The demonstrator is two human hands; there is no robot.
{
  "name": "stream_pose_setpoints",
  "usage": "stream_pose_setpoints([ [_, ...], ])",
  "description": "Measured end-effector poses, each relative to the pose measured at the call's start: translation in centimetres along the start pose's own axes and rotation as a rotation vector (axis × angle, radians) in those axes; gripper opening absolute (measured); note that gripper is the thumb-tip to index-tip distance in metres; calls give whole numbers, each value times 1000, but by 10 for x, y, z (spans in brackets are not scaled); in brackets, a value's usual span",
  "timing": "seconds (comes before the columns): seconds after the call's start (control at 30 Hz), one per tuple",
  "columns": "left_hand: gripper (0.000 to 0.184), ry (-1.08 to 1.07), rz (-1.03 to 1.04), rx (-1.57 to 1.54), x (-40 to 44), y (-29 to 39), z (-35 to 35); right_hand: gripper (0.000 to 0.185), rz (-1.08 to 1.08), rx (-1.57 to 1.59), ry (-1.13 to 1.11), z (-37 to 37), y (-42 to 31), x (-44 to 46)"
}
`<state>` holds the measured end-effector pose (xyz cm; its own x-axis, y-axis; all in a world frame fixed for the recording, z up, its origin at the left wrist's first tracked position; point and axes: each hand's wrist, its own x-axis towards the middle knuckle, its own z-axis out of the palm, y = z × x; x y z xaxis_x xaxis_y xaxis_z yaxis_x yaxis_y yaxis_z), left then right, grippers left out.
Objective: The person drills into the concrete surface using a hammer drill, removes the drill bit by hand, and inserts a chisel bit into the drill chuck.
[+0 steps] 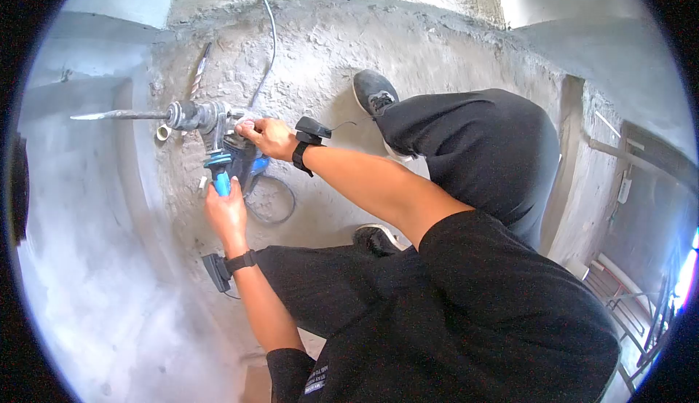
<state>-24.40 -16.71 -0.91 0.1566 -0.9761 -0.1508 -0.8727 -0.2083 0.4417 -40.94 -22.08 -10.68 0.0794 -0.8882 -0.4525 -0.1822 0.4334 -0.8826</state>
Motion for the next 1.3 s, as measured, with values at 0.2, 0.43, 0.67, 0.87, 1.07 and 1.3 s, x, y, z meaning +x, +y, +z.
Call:
stream_pose_setpoints([
  [0.2,34,9,-13,51,1,2,1,55,-66,-170,61,3,2,-2],
  [0.43,35,23,1,130,1,5,0,51,-294,-600,184,-8,0,-11],
  [0.67,34,55,27,145,1,1,2,56,-251,-617,118,-18,-22,-18],
  [0.87,35,21,-34,168,1,8,-3,46,625,909,-117,3,3,-9],
  [1.07,34,45,19,172,-2,1,4,32,641,1188,-113,21,-19,9],
  [1.3,33,44,14,230,-6,13,-2,35,604,752,194,26,-18,6],
])
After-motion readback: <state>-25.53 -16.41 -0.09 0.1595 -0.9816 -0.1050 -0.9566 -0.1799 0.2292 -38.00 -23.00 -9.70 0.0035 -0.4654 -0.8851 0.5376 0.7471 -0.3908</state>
